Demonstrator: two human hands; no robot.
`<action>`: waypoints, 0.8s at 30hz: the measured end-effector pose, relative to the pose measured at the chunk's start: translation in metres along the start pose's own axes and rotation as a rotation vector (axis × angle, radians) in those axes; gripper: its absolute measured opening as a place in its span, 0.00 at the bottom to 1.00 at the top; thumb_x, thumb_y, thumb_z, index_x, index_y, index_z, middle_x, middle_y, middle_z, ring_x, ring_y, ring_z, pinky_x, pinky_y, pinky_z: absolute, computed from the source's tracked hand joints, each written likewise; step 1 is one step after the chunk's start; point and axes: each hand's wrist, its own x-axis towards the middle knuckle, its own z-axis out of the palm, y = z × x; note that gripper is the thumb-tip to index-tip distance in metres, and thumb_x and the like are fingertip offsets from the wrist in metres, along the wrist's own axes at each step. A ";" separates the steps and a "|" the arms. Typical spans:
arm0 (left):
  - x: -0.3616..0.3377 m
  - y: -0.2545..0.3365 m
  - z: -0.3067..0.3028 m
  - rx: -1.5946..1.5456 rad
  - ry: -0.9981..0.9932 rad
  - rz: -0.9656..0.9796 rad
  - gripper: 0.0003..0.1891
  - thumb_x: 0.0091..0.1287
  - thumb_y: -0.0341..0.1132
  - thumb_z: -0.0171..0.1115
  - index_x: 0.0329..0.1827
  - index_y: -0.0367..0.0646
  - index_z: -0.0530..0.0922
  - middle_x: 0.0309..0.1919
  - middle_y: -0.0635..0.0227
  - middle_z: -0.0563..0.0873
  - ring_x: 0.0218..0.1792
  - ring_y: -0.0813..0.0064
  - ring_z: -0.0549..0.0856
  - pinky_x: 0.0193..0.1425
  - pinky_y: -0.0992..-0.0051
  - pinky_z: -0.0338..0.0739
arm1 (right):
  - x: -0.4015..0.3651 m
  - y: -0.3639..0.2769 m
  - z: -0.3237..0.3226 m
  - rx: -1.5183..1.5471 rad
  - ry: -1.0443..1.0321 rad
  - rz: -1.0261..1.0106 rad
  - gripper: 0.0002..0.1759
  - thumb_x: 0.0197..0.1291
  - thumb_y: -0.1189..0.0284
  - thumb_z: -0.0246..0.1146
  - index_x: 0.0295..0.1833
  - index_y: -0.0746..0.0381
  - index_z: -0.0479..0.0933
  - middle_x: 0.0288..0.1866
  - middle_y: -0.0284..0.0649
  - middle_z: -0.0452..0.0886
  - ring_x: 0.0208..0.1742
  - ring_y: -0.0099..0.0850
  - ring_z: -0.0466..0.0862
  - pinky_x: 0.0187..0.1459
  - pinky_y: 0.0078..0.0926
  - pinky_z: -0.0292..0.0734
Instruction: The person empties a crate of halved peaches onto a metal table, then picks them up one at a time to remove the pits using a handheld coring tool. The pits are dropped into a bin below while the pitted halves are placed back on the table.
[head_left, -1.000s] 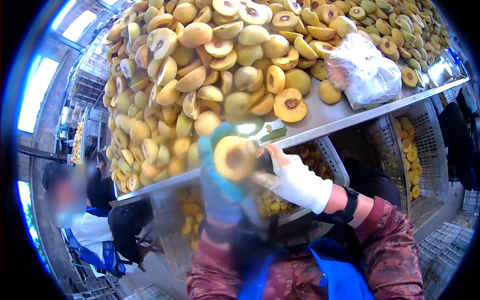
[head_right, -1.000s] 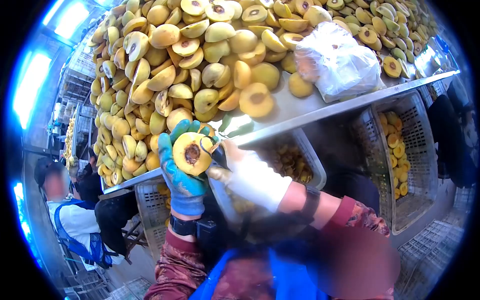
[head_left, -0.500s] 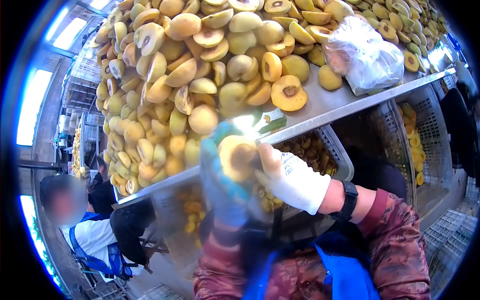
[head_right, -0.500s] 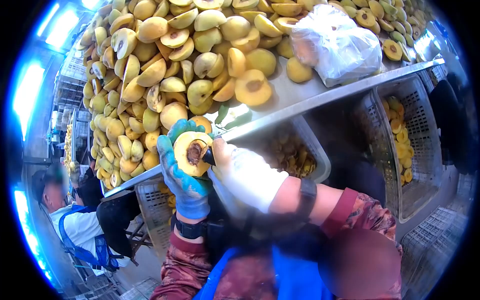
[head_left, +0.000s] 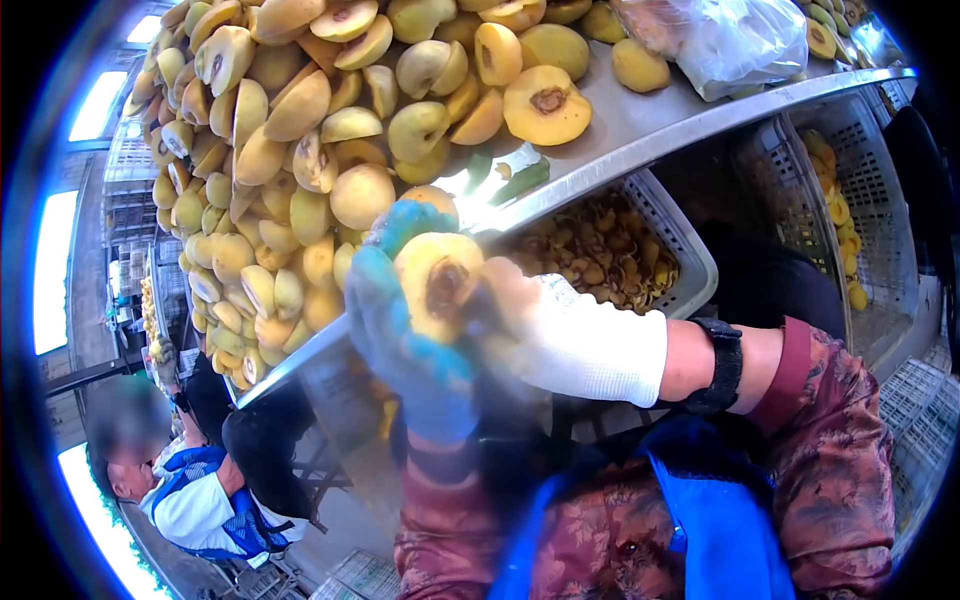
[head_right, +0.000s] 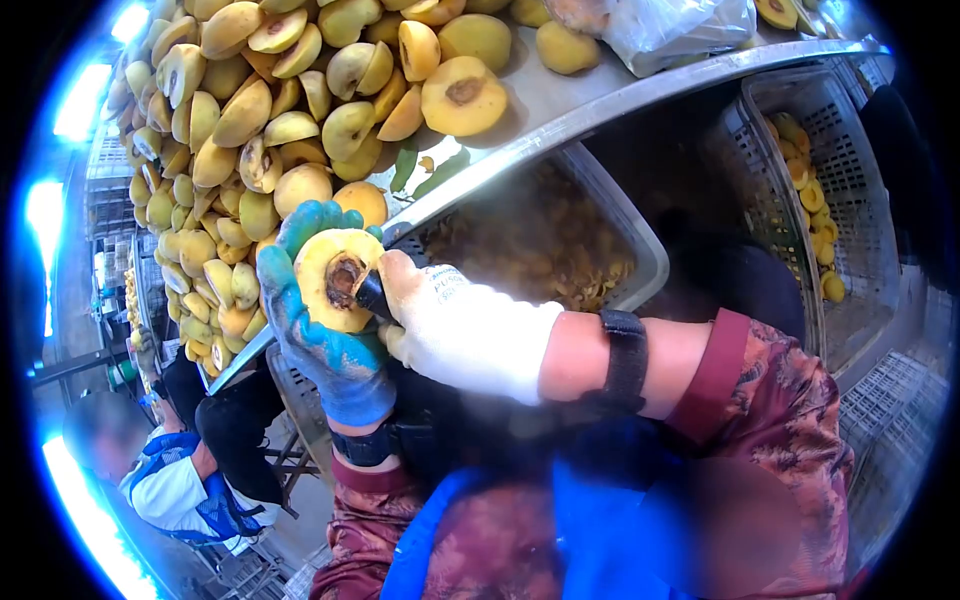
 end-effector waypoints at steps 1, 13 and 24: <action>0.003 0.000 -0.001 0.024 -0.026 -0.049 0.36 0.79 0.60 0.40 0.62 0.30 0.73 0.49 0.56 0.84 0.51 0.65 0.84 0.59 0.65 0.79 | -0.001 -0.002 -0.001 -0.025 -0.023 0.005 0.20 0.71 0.64 0.55 0.54 0.71 0.67 0.31 0.53 0.82 0.30 0.45 0.83 0.33 0.43 0.76; 0.013 0.009 0.002 -0.525 -0.086 -0.400 0.31 0.78 0.57 0.47 0.61 0.32 0.75 0.52 0.53 0.84 0.51 0.62 0.85 0.59 0.64 0.80 | -0.001 -0.035 -0.035 0.605 -0.364 0.449 0.25 0.67 0.65 0.61 0.59 0.71 0.63 0.24 0.39 0.77 0.22 0.28 0.80 0.25 0.29 0.76; 0.002 0.006 0.009 -0.500 -0.138 -0.259 0.28 0.74 0.51 0.57 0.59 0.30 0.76 0.50 0.52 0.84 0.46 0.62 0.87 0.52 0.64 0.85 | -0.011 -0.009 -0.014 0.466 -0.291 0.324 0.30 0.67 0.64 0.60 0.63 0.73 0.58 0.25 0.43 0.77 0.23 0.31 0.80 0.28 0.31 0.78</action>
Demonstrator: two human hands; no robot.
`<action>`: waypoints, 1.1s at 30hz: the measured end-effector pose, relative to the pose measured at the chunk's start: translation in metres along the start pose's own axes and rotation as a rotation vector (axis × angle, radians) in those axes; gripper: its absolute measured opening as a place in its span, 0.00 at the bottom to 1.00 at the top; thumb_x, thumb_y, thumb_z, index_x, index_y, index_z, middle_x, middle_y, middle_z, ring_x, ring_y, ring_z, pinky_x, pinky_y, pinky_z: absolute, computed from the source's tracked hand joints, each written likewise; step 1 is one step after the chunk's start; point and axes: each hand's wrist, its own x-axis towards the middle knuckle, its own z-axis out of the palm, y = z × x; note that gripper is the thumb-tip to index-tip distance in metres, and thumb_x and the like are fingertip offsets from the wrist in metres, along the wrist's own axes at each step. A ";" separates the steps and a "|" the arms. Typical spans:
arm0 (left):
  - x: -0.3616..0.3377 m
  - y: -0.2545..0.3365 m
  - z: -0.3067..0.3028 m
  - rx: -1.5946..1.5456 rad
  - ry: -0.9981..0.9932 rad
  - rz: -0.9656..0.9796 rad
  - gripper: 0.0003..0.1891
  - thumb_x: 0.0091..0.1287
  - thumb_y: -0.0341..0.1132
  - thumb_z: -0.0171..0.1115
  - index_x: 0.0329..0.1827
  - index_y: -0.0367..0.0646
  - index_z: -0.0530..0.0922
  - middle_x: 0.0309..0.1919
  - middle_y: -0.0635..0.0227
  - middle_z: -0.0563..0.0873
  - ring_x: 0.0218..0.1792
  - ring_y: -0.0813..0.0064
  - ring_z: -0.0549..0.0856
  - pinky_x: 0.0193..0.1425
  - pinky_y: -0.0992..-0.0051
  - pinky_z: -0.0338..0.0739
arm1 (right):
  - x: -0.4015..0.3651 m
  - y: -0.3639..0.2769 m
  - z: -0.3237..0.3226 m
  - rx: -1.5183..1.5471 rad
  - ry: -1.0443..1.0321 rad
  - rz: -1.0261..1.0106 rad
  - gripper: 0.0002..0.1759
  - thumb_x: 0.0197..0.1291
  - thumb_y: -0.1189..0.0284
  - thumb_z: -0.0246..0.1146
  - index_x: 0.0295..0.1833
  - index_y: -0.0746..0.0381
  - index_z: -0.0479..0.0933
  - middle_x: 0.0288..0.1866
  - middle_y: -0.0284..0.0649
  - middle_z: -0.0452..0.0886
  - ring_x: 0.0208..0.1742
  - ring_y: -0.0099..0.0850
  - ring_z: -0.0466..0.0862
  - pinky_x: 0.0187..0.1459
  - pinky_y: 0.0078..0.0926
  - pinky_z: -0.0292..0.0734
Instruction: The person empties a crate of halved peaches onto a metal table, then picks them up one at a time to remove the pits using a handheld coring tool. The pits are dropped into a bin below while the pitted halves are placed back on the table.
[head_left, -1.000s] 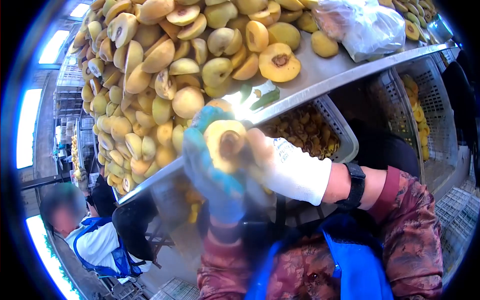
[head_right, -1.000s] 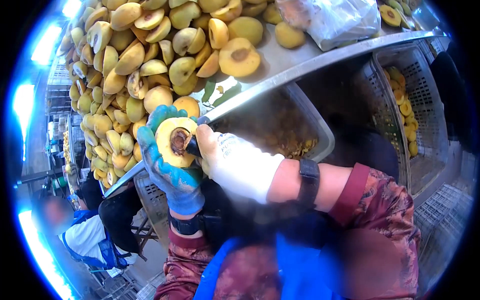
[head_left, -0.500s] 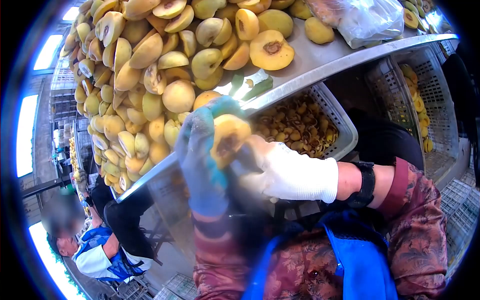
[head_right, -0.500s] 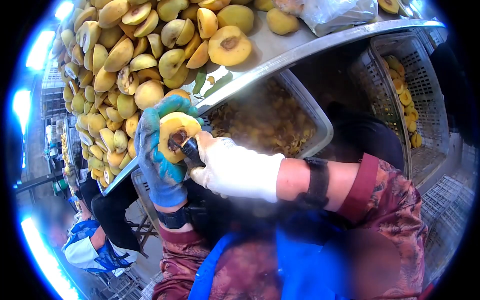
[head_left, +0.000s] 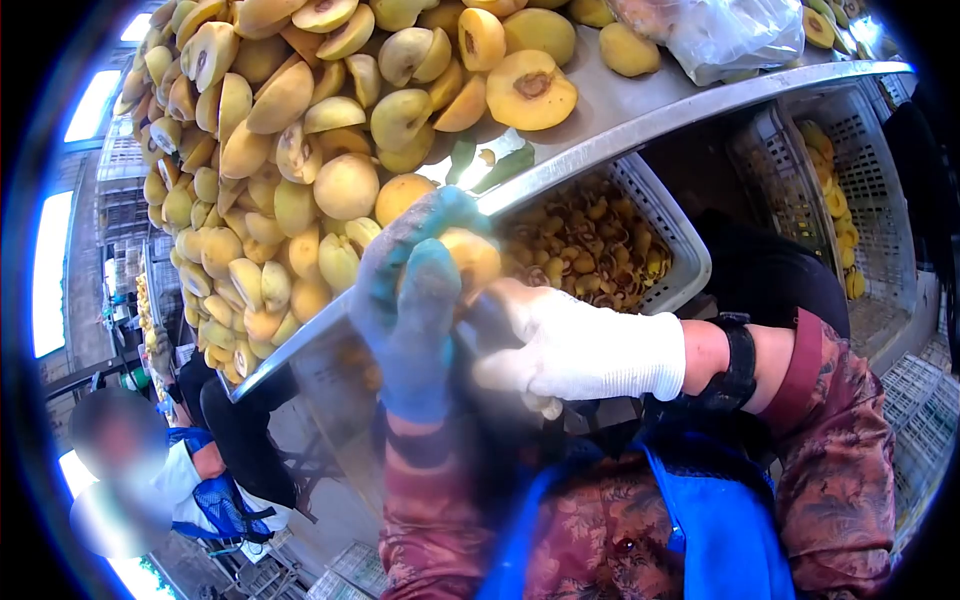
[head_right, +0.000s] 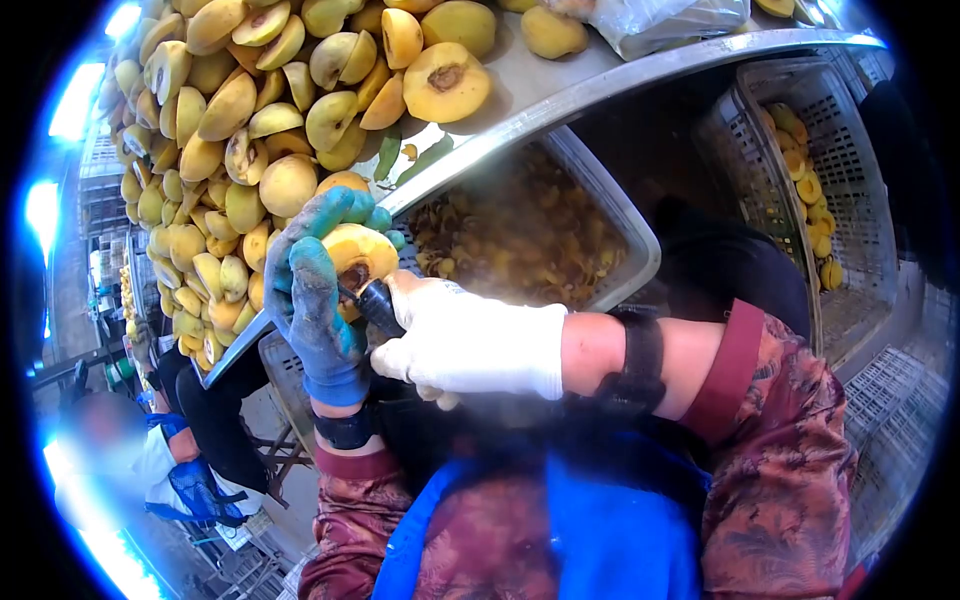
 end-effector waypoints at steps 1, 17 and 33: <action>0.000 -0.001 0.001 0.021 0.004 0.046 0.28 0.74 0.50 0.58 0.59 0.29 0.76 0.50 0.52 0.85 0.46 0.62 0.87 0.52 0.64 0.85 | 0.004 0.006 0.004 -0.102 0.067 -0.041 0.30 0.67 0.64 0.60 0.64 0.72 0.58 0.25 0.42 0.77 0.23 0.30 0.80 0.27 0.30 0.78; 0.004 0.011 -0.004 -0.097 -0.092 -0.355 0.21 0.69 0.39 0.64 0.58 0.31 0.78 0.52 0.56 0.85 0.50 0.69 0.85 0.56 0.72 0.80 | -0.002 -0.006 0.001 0.111 -0.022 0.190 0.27 0.66 0.67 0.62 0.62 0.70 0.58 0.25 0.35 0.74 0.21 0.23 0.75 0.25 0.24 0.75; 0.005 0.002 -0.023 -0.213 -0.475 -0.377 0.17 0.62 0.26 0.72 0.54 0.34 0.81 0.55 0.57 0.86 0.55 0.70 0.84 0.62 0.70 0.79 | -0.017 -0.013 0.009 0.304 -0.154 0.368 0.11 0.66 0.68 0.61 0.34 0.57 0.65 0.20 0.29 0.70 0.17 0.18 0.71 0.19 0.19 0.67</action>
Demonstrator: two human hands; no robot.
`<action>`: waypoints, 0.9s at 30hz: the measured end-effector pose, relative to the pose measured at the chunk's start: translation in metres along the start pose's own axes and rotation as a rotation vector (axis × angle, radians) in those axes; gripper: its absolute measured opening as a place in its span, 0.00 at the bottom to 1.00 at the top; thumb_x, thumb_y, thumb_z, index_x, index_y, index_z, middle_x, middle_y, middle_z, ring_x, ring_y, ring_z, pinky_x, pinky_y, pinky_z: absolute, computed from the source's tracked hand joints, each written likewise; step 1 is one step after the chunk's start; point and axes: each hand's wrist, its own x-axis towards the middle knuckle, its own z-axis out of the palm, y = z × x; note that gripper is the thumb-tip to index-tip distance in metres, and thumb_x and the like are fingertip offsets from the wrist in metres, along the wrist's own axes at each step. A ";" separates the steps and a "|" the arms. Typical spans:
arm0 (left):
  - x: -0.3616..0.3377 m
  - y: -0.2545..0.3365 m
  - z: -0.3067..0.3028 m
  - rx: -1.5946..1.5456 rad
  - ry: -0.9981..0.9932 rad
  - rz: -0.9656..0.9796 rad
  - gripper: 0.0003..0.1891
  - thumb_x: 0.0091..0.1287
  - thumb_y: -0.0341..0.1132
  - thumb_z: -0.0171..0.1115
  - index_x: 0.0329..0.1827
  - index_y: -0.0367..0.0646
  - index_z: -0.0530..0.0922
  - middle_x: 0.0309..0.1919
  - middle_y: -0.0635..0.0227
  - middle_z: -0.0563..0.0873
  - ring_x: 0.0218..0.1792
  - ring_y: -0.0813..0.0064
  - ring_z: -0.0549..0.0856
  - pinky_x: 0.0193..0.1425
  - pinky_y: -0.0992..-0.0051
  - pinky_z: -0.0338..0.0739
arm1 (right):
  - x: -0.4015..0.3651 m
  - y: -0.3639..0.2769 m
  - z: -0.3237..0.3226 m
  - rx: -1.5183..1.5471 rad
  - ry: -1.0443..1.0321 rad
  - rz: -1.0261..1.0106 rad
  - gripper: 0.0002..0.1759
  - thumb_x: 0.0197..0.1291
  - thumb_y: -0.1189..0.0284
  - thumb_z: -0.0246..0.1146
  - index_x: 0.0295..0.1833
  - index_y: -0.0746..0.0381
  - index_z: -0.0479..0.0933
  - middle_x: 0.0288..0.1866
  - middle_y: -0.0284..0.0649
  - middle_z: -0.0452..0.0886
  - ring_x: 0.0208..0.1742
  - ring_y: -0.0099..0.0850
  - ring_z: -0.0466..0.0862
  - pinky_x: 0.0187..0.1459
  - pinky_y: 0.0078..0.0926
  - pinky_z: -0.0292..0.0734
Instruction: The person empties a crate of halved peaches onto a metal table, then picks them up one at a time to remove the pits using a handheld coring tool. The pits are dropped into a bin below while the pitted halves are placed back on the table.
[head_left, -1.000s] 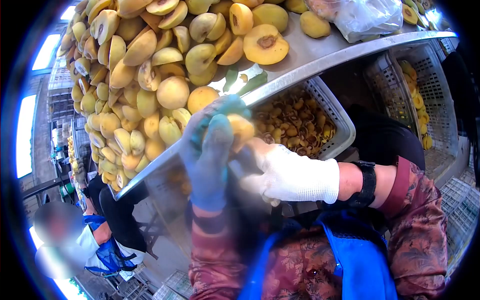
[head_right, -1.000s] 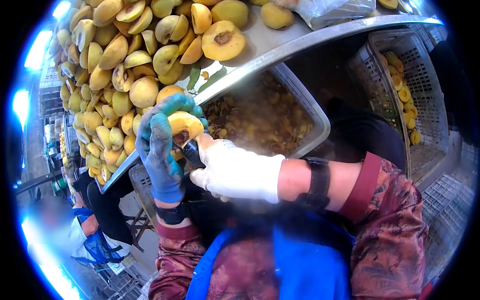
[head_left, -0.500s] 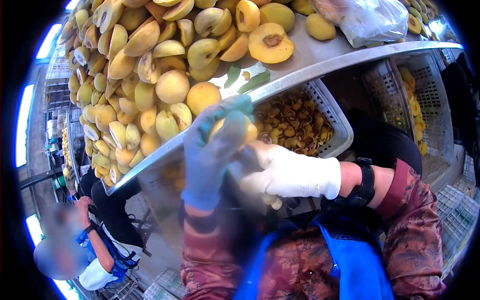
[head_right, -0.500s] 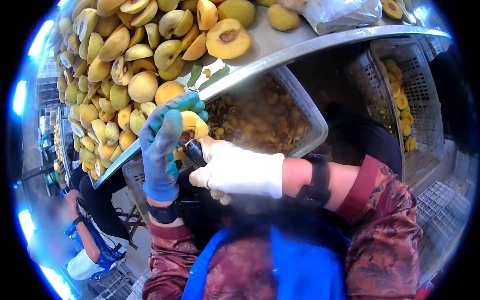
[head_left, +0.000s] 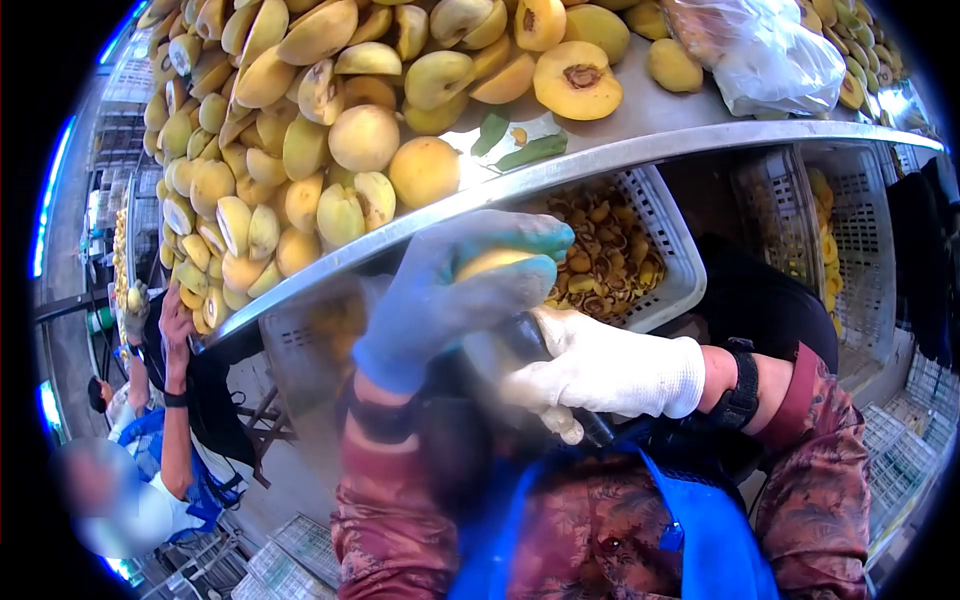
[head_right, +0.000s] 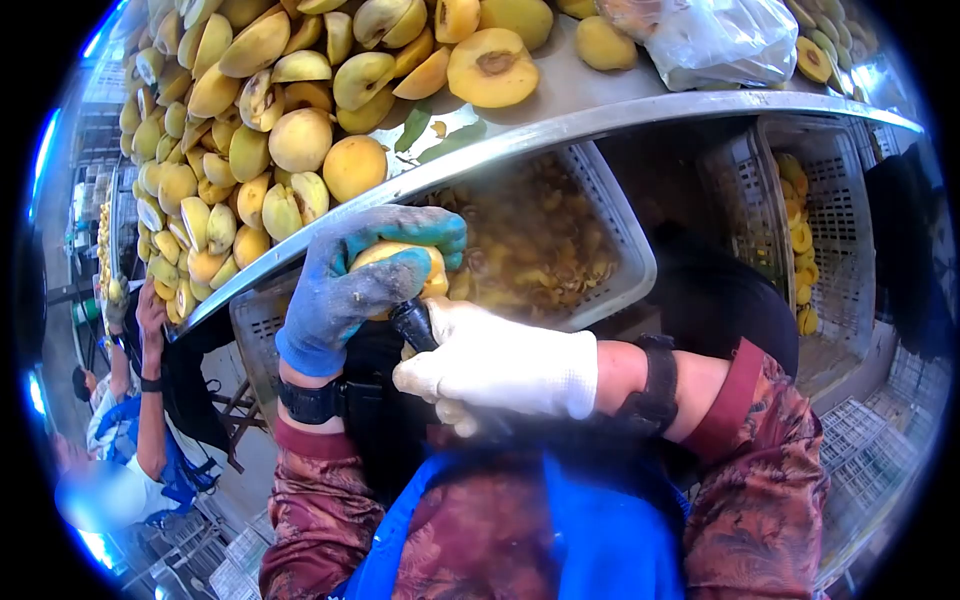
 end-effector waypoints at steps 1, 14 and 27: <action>-0.001 0.003 0.002 -0.020 0.003 -0.029 0.18 0.62 0.26 0.72 0.54 0.35 0.81 0.55 0.57 0.86 0.55 0.70 0.84 0.63 0.70 0.79 | 0.000 0.004 -0.002 0.049 -0.039 -0.011 0.11 0.66 0.68 0.61 0.34 0.57 0.66 0.20 0.28 0.71 0.17 0.18 0.71 0.19 0.19 0.67; -0.003 0.005 0.003 -0.165 -0.046 0.013 0.20 0.63 0.27 0.70 0.58 0.30 0.79 0.57 0.55 0.85 0.58 0.67 0.84 0.65 0.68 0.78 | -0.006 0.005 -0.002 0.182 -0.147 0.015 0.13 0.66 0.63 0.63 0.34 0.59 0.70 0.17 0.30 0.71 0.16 0.19 0.70 0.17 0.19 0.64; -0.005 0.025 0.022 -0.458 0.195 0.173 0.23 0.68 0.38 0.67 0.60 0.30 0.77 0.54 0.54 0.84 0.51 0.66 0.86 0.59 0.66 0.81 | -0.010 -0.017 0.005 0.281 -0.307 -0.037 0.12 0.68 0.64 0.62 0.38 0.59 0.70 0.17 0.30 0.69 0.15 0.19 0.67 0.18 0.18 0.60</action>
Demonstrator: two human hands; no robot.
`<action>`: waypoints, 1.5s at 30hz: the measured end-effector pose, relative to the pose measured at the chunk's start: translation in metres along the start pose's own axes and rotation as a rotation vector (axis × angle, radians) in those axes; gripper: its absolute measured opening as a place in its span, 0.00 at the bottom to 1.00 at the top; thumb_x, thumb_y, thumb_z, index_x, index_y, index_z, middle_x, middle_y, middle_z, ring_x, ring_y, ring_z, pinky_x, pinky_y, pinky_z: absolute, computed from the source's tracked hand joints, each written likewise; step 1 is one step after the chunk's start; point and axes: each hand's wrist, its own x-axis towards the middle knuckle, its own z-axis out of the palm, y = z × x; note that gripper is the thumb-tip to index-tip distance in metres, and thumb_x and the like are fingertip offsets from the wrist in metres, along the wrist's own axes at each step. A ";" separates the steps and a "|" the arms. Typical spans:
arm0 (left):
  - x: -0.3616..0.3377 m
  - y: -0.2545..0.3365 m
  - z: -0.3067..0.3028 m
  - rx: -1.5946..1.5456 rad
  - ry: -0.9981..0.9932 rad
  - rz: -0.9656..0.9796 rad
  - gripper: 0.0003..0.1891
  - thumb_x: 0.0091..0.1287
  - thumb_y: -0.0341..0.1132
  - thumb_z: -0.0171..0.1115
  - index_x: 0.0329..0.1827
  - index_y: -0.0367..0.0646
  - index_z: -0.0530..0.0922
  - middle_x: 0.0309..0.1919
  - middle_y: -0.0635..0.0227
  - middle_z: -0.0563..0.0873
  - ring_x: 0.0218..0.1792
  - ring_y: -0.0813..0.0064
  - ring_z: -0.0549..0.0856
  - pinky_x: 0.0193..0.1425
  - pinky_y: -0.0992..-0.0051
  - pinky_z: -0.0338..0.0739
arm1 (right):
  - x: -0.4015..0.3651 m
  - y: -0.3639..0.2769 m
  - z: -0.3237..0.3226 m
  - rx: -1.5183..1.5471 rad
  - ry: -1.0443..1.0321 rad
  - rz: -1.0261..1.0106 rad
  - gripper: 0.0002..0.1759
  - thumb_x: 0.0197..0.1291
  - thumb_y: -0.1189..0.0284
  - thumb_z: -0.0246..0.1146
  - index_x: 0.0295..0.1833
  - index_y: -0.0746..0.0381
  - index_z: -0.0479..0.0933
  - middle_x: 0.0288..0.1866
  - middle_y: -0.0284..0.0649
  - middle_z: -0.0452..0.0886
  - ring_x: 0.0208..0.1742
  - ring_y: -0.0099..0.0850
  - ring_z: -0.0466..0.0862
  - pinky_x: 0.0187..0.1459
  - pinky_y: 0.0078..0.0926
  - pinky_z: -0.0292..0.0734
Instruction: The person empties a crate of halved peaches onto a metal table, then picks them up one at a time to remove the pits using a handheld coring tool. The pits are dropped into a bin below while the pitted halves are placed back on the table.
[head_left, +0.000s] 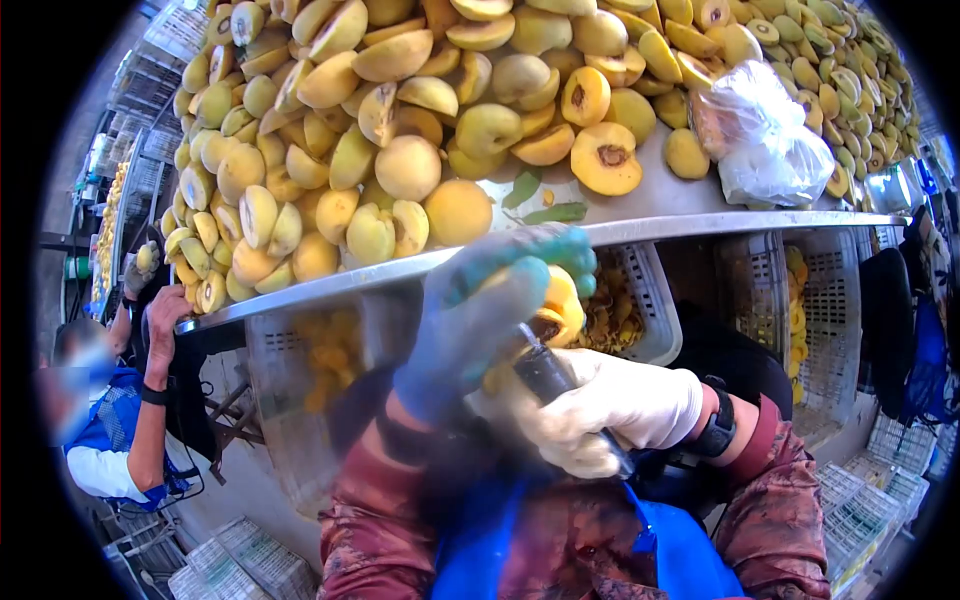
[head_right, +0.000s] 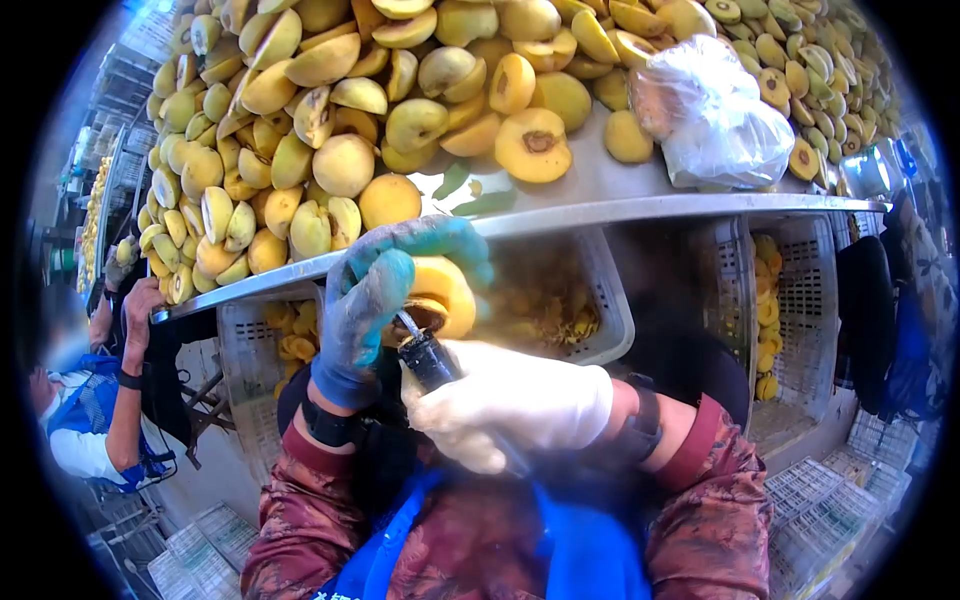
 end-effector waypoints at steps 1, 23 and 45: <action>0.002 -0.005 -0.001 -0.046 0.054 0.055 0.24 0.68 0.40 0.67 0.59 0.31 0.77 0.53 0.56 0.85 0.49 0.67 0.86 0.58 0.67 0.81 | 0.001 -0.003 0.000 -0.178 0.094 0.003 0.11 0.67 0.64 0.61 0.40 0.61 0.71 0.19 0.35 0.73 0.17 0.27 0.73 0.22 0.25 0.70; -0.050 0.089 -0.092 2.076 0.473 0.360 0.30 0.59 0.43 0.74 0.64 0.40 0.78 0.60 0.50 0.81 0.62 0.49 0.78 0.68 0.57 0.70 | 0.000 0.025 -0.065 -2.159 0.527 -0.064 0.19 0.63 0.75 0.55 0.60 0.62 0.71 0.38 0.44 0.82 0.37 0.43 0.87 0.33 0.42 0.81; 0.089 0.076 -0.081 2.972 -0.591 0.288 0.12 0.62 0.36 0.58 0.49 0.54 0.80 0.38 0.67 0.79 0.44 0.67 0.80 0.44 0.61 0.70 | -0.002 0.008 -0.046 -1.946 0.572 -0.404 0.09 0.62 0.74 0.57 0.48 0.58 0.69 0.33 0.46 0.79 0.32 0.48 0.84 0.29 0.45 0.77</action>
